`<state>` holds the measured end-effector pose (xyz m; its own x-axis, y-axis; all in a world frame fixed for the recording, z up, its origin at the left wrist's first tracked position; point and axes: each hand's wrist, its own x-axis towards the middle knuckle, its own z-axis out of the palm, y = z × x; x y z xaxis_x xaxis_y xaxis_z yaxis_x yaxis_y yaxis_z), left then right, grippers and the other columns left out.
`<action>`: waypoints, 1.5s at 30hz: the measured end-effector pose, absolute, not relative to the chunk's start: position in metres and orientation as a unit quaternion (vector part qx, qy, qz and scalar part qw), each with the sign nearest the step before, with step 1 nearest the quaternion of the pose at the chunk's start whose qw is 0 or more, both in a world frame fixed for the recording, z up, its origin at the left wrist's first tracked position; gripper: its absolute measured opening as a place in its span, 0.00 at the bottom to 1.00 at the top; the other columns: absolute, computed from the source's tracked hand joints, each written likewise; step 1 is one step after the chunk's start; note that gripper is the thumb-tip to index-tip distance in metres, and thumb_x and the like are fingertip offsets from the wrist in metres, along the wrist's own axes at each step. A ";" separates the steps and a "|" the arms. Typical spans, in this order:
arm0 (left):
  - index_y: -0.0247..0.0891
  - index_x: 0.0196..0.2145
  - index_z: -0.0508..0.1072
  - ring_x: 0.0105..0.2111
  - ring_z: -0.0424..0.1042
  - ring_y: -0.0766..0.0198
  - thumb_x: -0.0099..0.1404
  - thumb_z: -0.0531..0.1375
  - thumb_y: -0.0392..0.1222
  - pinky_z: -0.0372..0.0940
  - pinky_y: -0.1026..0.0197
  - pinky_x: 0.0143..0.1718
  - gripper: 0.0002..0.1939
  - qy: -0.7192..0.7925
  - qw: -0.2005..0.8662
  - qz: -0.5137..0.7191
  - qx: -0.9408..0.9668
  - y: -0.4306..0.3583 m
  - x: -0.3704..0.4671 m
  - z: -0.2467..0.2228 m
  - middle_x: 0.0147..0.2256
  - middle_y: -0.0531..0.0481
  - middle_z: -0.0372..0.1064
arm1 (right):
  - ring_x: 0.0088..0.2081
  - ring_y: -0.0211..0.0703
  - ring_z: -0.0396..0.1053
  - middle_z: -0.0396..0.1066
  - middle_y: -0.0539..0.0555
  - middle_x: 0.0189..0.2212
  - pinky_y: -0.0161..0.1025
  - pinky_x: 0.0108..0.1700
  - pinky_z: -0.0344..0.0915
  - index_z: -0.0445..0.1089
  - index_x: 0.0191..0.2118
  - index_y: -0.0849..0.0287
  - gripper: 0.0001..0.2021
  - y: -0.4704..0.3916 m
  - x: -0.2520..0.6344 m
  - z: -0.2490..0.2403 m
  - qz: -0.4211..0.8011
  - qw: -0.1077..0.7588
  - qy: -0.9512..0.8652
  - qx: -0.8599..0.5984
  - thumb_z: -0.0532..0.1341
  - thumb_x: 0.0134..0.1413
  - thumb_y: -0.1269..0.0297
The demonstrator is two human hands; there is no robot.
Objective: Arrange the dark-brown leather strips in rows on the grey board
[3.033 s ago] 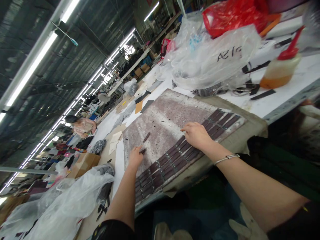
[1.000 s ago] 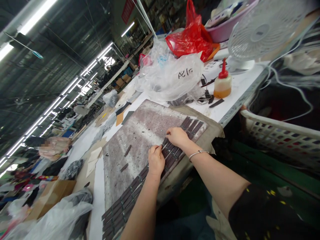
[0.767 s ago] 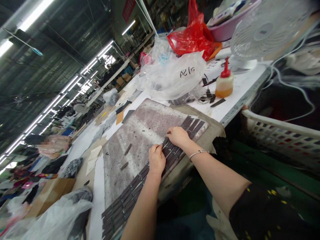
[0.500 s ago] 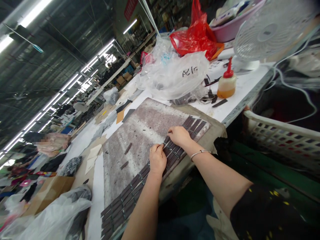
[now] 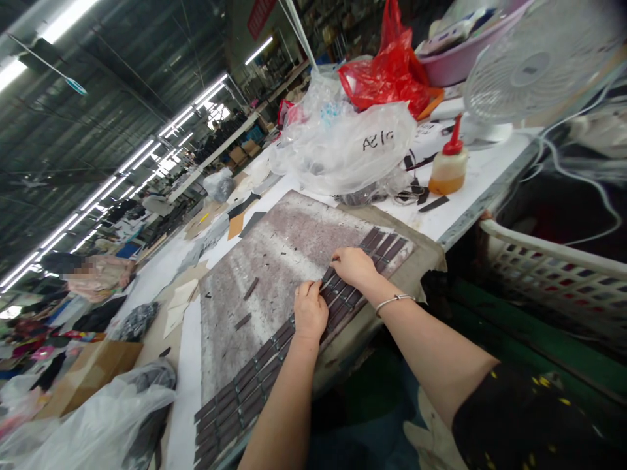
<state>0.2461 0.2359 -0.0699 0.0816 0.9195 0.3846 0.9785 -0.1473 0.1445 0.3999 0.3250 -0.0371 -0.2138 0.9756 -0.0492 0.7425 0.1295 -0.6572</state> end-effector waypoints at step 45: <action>0.35 0.44 0.73 0.47 0.65 0.58 0.57 0.51 0.27 0.58 0.57 0.53 0.19 -0.813 0.016 0.040 -0.581 0.189 0.036 -0.035 0.44 0.42 0.68 | 0.46 0.55 0.57 0.67 0.60 0.41 0.59 0.51 0.50 0.77 0.33 0.54 0.15 0.300 0.396 -0.033 0.088 0.126 -0.839 -0.522 0.52 0.52 0.71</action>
<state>0.0357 0.1887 -0.0347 -0.3244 0.9457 -0.0206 0.9432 0.3217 -0.0831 0.3964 0.3000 -0.0332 -0.4240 0.8977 0.1197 0.8534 0.4403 -0.2789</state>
